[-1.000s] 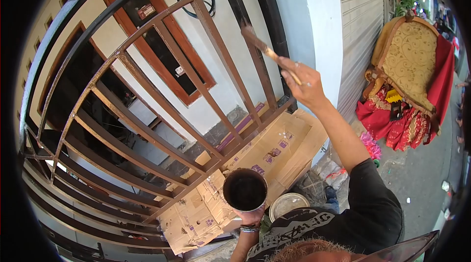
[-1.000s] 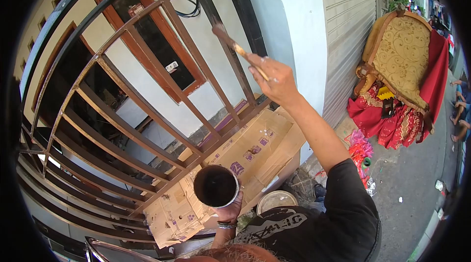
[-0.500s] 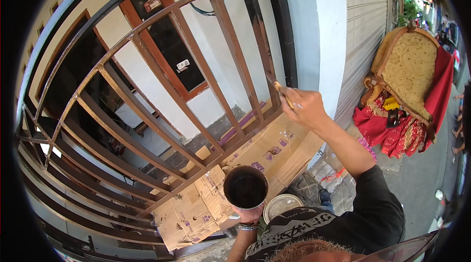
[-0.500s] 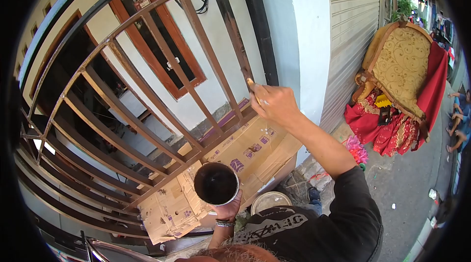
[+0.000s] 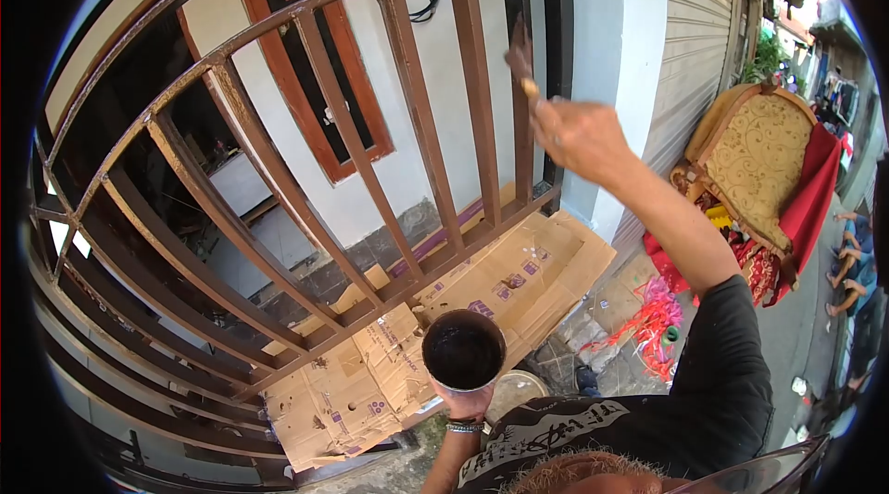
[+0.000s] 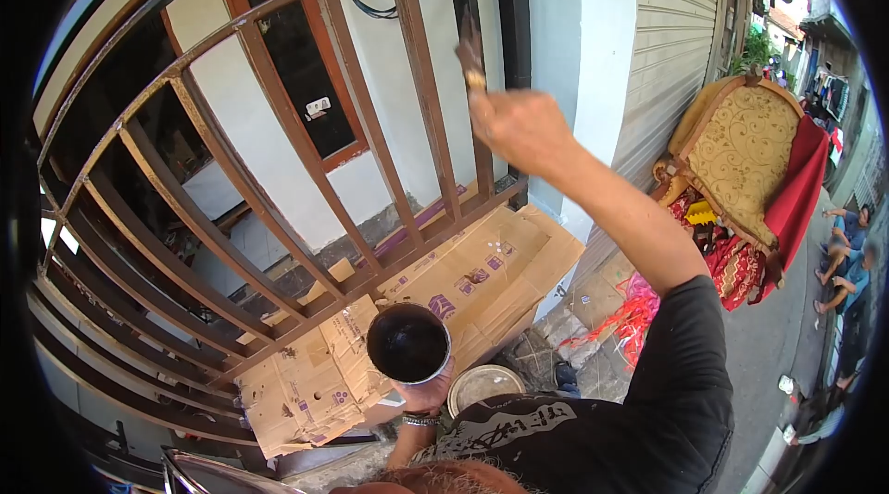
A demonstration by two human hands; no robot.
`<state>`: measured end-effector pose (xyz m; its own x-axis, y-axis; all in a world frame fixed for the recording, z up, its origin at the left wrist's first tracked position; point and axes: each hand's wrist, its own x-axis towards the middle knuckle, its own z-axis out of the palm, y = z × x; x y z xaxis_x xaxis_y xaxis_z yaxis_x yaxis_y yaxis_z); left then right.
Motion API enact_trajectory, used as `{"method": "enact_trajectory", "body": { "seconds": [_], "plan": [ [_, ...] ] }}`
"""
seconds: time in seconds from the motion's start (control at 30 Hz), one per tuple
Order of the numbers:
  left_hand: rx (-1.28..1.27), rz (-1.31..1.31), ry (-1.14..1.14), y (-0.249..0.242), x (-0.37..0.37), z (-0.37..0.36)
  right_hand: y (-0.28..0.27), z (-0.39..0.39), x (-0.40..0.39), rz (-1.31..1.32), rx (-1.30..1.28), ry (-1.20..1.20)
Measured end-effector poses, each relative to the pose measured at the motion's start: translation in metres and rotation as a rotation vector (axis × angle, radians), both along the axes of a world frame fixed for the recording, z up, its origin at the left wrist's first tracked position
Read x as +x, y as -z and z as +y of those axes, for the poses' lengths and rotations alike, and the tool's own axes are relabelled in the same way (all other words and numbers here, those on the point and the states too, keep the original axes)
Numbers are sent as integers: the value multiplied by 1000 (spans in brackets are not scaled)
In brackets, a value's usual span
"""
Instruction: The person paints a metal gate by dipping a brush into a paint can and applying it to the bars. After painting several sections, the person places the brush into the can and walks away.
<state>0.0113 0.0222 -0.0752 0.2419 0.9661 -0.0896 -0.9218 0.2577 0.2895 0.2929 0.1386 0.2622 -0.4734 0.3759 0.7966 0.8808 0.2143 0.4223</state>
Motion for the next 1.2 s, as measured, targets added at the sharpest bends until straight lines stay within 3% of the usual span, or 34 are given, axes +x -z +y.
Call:
{"method": "enact_trajectory", "body": {
  "seconds": [0.1,0.23,0.47,0.57,0.8,0.9,1.0,1.2],
  "plan": [
    [-9,-6,5,4,0,-1,64,-6,-2,-15,-274,-7],
    [-18,-22,-2,6,1,-2,77,-15,-10,72,-566,-10],
    [30,-40,26,2,3,-6,-47,1,-20,170,-21,50],
    [50,-46,43,2,4,-7,-73,-13,-24,189,144,27],
    [44,-95,81,-3,4,-9,53,-15,-11,-112,-637,94],
    [75,-72,89,-15,4,-8,41,-31,-12,-9,-577,-21],
    [65,-21,85,-20,4,-5,-16,-31,-20,205,-373,-4],
    [79,-20,112,-21,10,-4,-96,-2,-23,66,133,92]
  ]
}}
